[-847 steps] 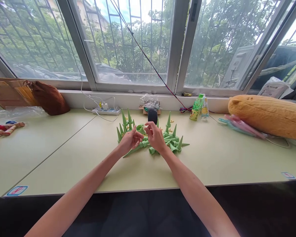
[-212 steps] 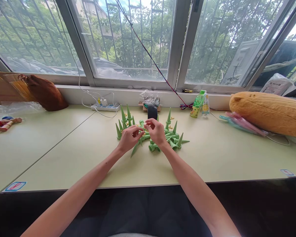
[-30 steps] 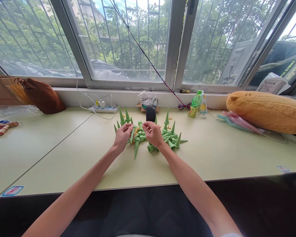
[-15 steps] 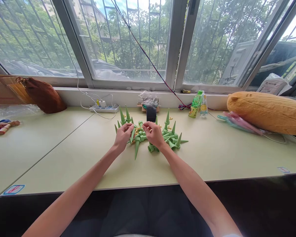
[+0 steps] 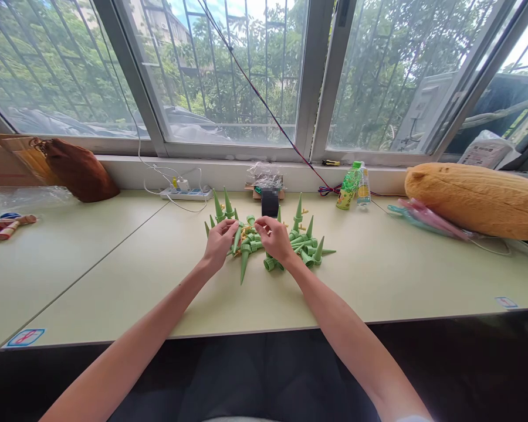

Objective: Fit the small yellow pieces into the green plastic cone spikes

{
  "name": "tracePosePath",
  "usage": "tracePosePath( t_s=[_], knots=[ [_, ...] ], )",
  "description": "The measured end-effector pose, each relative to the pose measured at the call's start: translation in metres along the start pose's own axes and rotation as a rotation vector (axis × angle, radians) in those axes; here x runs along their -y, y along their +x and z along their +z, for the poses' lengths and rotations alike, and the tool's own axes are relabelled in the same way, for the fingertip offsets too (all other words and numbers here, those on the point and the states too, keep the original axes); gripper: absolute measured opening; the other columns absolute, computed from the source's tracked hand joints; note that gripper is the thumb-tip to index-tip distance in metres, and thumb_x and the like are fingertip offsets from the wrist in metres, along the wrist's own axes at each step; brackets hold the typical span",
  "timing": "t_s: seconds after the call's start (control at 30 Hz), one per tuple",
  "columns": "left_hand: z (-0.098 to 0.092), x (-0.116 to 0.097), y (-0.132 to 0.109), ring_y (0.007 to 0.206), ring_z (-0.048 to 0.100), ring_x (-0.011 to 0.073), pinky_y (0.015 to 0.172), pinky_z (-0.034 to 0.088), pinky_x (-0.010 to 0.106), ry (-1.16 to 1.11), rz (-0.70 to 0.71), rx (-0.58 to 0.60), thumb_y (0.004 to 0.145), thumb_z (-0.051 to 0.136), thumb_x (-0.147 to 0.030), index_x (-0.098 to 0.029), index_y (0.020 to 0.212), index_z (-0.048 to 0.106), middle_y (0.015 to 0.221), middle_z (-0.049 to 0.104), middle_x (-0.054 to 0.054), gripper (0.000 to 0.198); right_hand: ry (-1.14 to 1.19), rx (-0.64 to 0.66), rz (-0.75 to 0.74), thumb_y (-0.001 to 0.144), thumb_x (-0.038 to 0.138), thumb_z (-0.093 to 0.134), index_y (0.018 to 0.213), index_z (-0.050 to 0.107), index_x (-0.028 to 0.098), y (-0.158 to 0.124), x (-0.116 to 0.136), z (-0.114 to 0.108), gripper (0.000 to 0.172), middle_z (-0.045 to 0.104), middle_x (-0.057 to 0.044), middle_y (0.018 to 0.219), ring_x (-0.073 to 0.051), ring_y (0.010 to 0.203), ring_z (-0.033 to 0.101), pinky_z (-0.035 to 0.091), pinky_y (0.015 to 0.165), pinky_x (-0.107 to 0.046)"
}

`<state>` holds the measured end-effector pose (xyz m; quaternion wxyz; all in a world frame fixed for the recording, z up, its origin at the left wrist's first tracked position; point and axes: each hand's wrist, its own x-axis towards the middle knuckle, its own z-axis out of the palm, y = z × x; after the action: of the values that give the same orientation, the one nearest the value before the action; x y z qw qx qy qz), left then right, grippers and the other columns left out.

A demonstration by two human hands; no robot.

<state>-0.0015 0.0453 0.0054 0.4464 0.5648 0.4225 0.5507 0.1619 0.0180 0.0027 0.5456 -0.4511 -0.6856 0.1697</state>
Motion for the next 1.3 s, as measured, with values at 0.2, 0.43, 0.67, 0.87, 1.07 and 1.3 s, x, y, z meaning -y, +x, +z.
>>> tracePosePath(
  t_s=[0.2, 0.43, 0.67, 0.87, 1.07, 1.3],
  knots=[
    [0.0, -0.004, -0.002, 0.062, 0.054, 0.0116, 0.05, 0.044, 0.022, 0.03, 0.008, -0.021, 0.076, 0.066, -0.045, -0.016, 0.086, 0.065, 0.08, 0.063, 0.005, 0.03, 0.012, 0.02, 0.004, 0.089, 0.04, 0.053, 0.091, 0.065, 0.018, 0.001, 0.0, 0.0, 0.025, 0.067, -0.006, 0.085, -0.015, 0.067, 0.058, 0.043, 0.054, -0.025],
    [0.002, -0.011, -0.006, 0.06, 0.052, 0.0117, 0.047, 0.042, 0.021, 0.055, 0.033, -0.027, 0.076, 0.065, -0.042, -0.016, 0.085, 0.065, 0.076, 0.061, 0.004, 0.028, 0.015, 0.034, -0.001, 0.087, 0.041, 0.056, 0.093, 0.066, 0.019, 0.001, -0.004, 0.002, 0.025, 0.068, -0.006, 0.086, -0.015, 0.067, 0.058, 0.045, 0.057, -0.026],
    [0.001, -0.009, -0.005, 0.06, 0.053, 0.0116, 0.049, 0.043, 0.022, 0.06, 0.057, -0.018, 0.077, 0.065, -0.043, -0.016, 0.087, 0.065, 0.078, 0.061, 0.004, 0.029, 0.015, 0.051, -0.008, 0.086, 0.041, 0.058, 0.092, 0.066, 0.019, 0.001, -0.004, 0.002, 0.024, 0.069, -0.005, 0.086, -0.014, 0.065, 0.057, 0.045, 0.059, -0.026],
    [0.002, -0.008, -0.005, 0.057, 0.052, 0.011, 0.048, 0.042, 0.022, 0.065, 0.071, -0.013, 0.076, 0.066, -0.044, -0.016, 0.085, 0.065, 0.076, 0.061, 0.004, 0.029, 0.023, 0.057, -0.004, 0.086, 0.04, 0.059, 0.093, 0.067, 0.019, 0.001, -0.006, 0.002, 0.024, 0.069, -0.005, 0.088, -0.013, 0.065, 0.058, 0.046, 0.062, -0.026],
    [0.002, -0.008, -0.005, 0.059, 0.056, 0.0124, 0.048, 0.044, 0.023, 0.048, 0.079, -0.005, 0.074, 0.067, -0.047, -0.017, 0.084, 0.065, 0.077, 0.062, 0.004, 0.032, 0.024, 0.065, 0.011, 0.086, 0.043, 0.059, 0.093, 0.067, 0.019, 0.001, -0.006, 0.002, 0.027, 0.068, -0.005, 0.089, -0.013, 0.066, 0.057, 0.046, 0.061, -0.026],
    [0.001, -0.006, -0.005, 0.06, 0.058, 0.013, 0.048, 0.046, 0.023, 0.071, 0.096, 0.013, 0.076, 0.066, -0.047, -0.017, 0.086, 0.065, 0.081, 0.063, 0.005, 0.032, 0.037, 0.082, 0.002, 0.087, 0.042, 0.058, 0.093, 0.067, 0.019, 0.001, -0.006, 0.003, 0.026, 0.067, -0.005, 0.088, -0.013, 0.064, 0.055, 0.046, 0.061, -0.026]
  ],
)
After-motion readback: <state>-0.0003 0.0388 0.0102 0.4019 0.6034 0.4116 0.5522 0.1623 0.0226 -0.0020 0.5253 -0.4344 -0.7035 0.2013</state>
